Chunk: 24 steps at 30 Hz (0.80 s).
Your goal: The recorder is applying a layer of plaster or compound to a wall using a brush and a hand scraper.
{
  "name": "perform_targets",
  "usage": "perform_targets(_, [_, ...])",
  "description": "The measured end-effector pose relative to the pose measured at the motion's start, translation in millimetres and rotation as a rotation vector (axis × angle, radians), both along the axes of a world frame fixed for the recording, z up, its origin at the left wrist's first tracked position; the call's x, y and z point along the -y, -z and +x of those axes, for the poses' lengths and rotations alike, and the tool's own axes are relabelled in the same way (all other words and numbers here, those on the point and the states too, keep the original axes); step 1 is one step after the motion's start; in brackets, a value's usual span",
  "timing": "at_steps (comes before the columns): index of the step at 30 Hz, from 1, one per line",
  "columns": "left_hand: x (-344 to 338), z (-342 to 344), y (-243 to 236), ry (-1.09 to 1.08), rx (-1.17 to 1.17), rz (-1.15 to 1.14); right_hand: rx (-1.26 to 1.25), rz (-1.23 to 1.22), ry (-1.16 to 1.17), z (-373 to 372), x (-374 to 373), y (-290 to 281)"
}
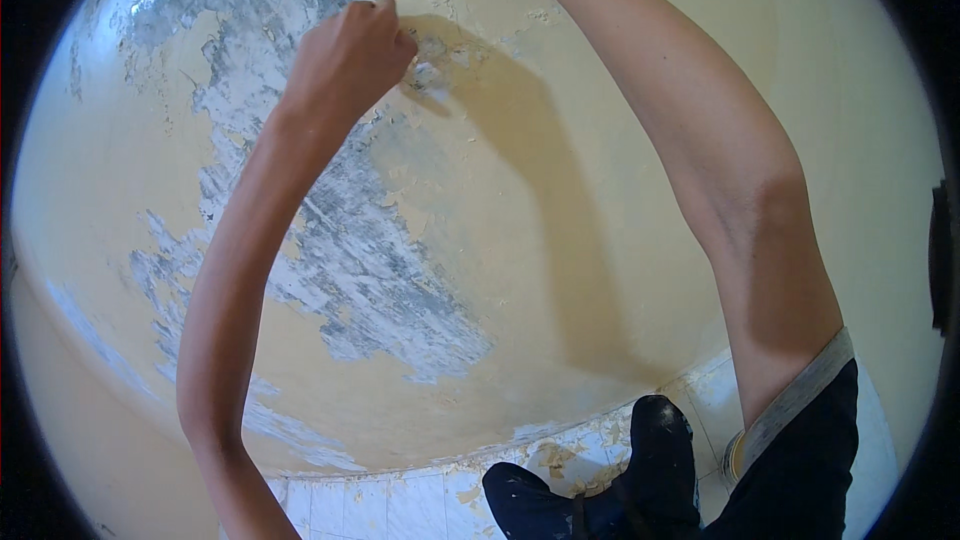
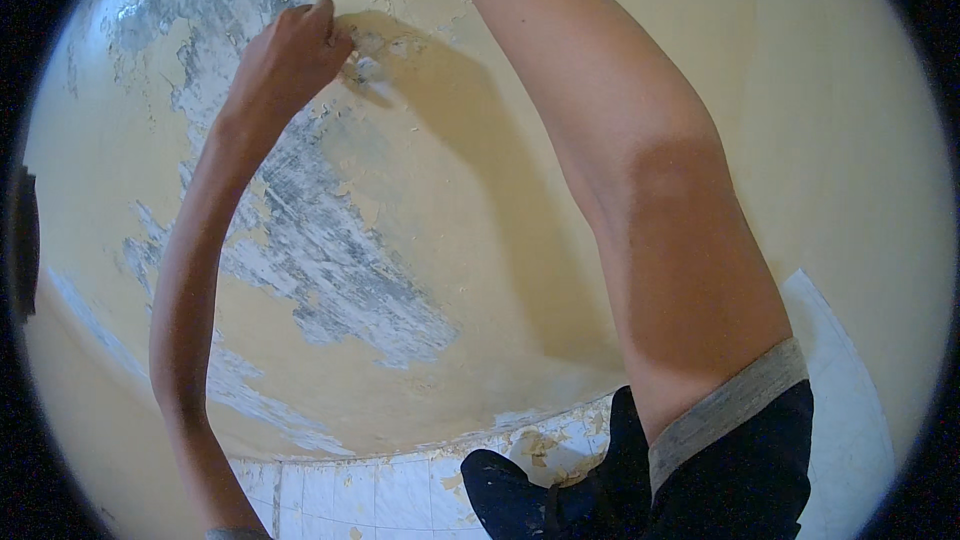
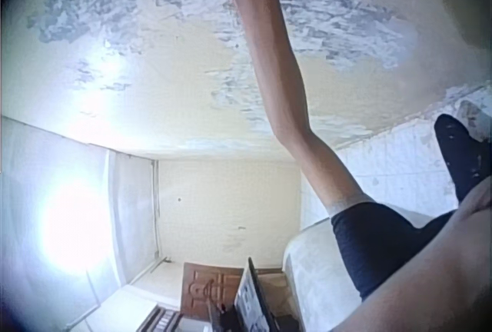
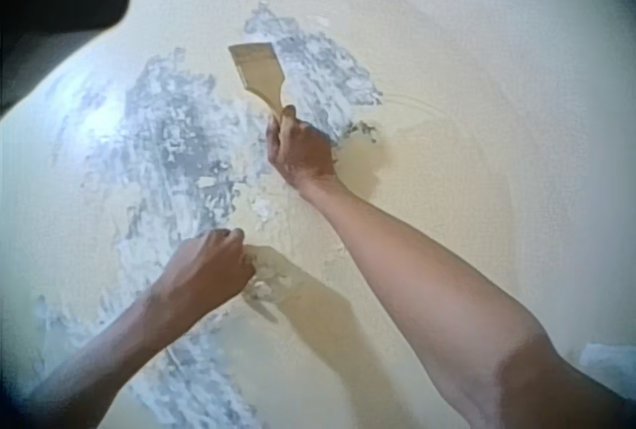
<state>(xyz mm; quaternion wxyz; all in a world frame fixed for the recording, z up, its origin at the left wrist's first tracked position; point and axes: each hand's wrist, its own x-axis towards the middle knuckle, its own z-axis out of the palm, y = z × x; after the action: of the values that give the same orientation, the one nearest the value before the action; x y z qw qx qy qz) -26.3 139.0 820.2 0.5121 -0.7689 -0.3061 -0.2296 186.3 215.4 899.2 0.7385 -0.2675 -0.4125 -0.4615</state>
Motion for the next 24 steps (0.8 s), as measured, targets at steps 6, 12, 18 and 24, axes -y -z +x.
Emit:
perform_targets(6, [-7.6, 7.4, -4.4, -0.081, -0.148, 0.011, 0.012, -0.025, -0.018, 1.1, 1.1, 2.5])
perform_targets(12, [-11.6, -9.6, 2.8, 0.165, 0.042, -0.052, -0.031, -0.028, 0.023, 2.6, 0.0, 2.2])
perform_targets(18, [-7.6, -15.8, 5.9, 0.117, 0.103, -0.063, -0.021, -0.052, 0.0, 1.9, -1.3, 2.0])
perform_targets(24, [-4.2, -4.1, -11.5, 0.01, -0.05, -0.079, -0.027, -0.045, -0.009, 1.3, -0.8, 2.3])
